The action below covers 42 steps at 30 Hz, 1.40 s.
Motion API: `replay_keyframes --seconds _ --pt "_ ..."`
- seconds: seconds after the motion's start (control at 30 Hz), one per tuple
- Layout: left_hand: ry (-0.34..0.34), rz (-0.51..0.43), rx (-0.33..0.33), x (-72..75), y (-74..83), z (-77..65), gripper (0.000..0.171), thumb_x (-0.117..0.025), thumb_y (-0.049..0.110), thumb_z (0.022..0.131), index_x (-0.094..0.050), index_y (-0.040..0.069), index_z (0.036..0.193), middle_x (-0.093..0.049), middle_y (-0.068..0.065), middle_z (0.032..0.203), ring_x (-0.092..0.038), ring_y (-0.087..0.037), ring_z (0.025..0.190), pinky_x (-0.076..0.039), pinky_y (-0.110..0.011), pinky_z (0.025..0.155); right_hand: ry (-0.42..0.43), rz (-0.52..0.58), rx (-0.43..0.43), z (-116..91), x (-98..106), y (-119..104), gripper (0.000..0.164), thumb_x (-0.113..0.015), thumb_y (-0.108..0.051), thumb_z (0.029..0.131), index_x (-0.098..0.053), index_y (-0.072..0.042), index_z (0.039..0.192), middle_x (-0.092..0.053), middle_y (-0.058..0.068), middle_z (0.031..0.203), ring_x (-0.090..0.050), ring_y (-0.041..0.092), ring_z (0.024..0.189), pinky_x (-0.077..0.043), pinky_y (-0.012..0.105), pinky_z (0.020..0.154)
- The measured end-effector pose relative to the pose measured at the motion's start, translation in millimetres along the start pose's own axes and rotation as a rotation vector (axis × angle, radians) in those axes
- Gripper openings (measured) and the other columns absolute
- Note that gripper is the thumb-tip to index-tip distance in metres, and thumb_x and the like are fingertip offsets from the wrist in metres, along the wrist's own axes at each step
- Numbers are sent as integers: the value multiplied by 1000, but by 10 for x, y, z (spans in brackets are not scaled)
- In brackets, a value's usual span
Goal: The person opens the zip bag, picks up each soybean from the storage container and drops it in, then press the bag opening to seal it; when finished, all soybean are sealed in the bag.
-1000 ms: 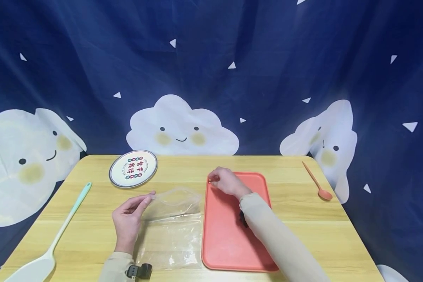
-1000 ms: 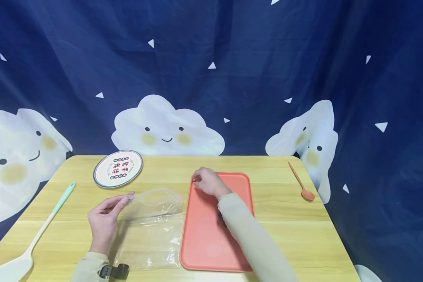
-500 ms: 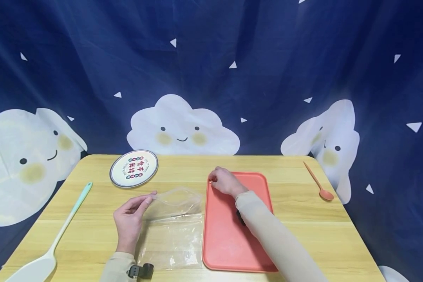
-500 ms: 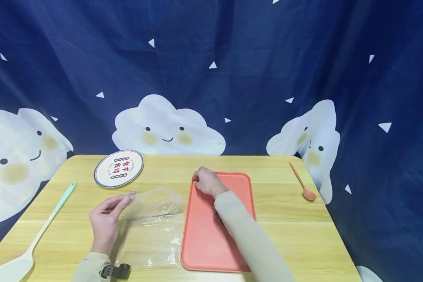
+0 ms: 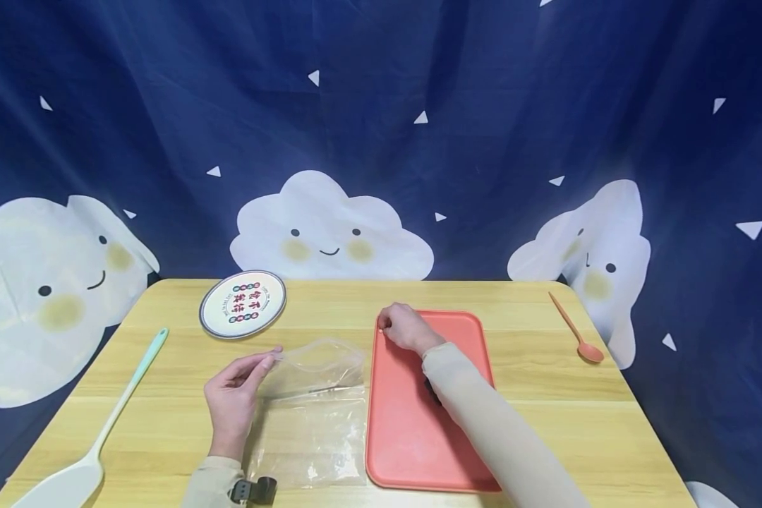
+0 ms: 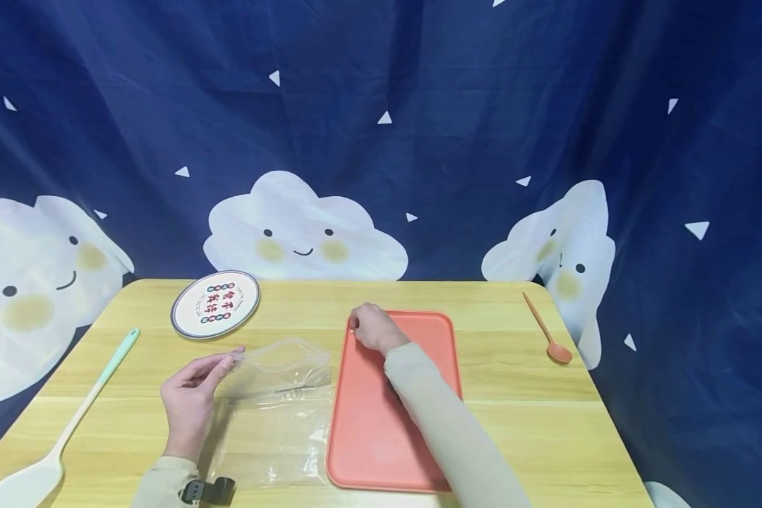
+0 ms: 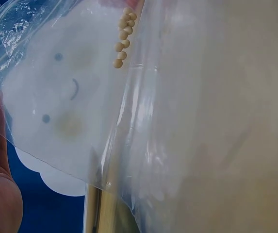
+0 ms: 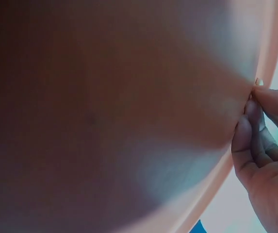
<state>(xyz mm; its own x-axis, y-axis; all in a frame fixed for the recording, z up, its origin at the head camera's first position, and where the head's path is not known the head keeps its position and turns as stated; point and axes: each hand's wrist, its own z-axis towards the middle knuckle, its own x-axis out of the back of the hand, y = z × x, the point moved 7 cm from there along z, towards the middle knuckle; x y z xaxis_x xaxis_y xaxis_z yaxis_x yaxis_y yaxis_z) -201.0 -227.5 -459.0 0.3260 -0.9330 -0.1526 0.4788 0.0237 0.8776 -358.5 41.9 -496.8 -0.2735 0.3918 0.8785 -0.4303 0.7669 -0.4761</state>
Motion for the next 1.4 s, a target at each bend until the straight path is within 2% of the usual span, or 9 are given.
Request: replay_keyframes --seconds 0.1,0.23,0.43,0.6,0.77,0.87,1.0,1.13,1.4 --pt "0 0 4 0 -1 -5 8 -70 -13 84 -68 -17 90 -69 -28 93 -72 -24 84 -58 -29 76 -8 16 -7 -10 5 26 16 -66 2 89 -71 -13 85 -68 -3 87 -61 16 88 -52 28 79" --pt "1 -9 2 -3 -3 -7 8 -70 -14 84 -68 -17 91 -69 -28 92 -72 -24 84 -58 -29 76 -5 25 -26 -43 46 56 14 -64 -2 92 -67 -12 84 -65 -4 85 -59 15 86 -51 29 79" --pt "-2 -35 -13 -23 4 -10 10 -70 -14 84 -67 -18 92 -69 -29 92 -72 -25 84 -57 -31 78 32 127 -68 -138 138 116 4 -63 -7 96 -63 -9 93 -62 -3 84 -57 15 80 -50 30 74" --pt "19 -26 2 9 -29 -34 10 -71 -14 83 -67 -18 91 -69 -29 92 -72 -25 83 -58 -30 76 60 230 -62 -236 202 112 4 -62 -4 95 -66 -6 97 -64 0 86 -58 14 80 -52 30 74" --pt "33 -20 12 23 -48 -44 9 -71 -14 83 -68 -18 90 -69 -27 92 -72 -25 81 -58 -29 74 97 253 -43 -341 329 59 6 -65 -4 94 -68 -4 99 -64 -1 88 -58 15 84 -51 32 77" --pt "26 -27 8 18 -52 -39 9 -71 -14 83 -67 -19 90 -69 -29 92 -72 -25 82 -58 -30 75 120 258 -18 -424 414 -5 7 -66 -2 93 -68 -4 99 -64 1 89 -58 16 83 -51 32 77" --pt "15 -28 5 18 -55 -31 10 -71 -14 83 -67 -19 91 -68 -29 92 -72 -26 84 -58 -30 76 151 291 16 -536 515 -120 9 -67 -2 92 -69 -9 97 -67 5 92 -59 15 84 -52 32 77" --pt "5 -22 -4 28 -39 -20 9 -71 -15 83 -67 -19 90 -68 -29 93 -72 -25 85 -57 -30 77 175 316 65 -637 589 -292 11 -68 -6 92 -69 -15 97 -68 1 94 -61 12 85 -53 31 78" --pt "-7 4 -7 41 -1 8 9 -71 -13 83 -69 -16 91 -69 -29 94 -72 -25 85 -57 -30 78 240 321 185 -740 661 -674 9 -68 -10 92 -69 -14 100 -63 -10 89 -59 8 84 -54 34 78"
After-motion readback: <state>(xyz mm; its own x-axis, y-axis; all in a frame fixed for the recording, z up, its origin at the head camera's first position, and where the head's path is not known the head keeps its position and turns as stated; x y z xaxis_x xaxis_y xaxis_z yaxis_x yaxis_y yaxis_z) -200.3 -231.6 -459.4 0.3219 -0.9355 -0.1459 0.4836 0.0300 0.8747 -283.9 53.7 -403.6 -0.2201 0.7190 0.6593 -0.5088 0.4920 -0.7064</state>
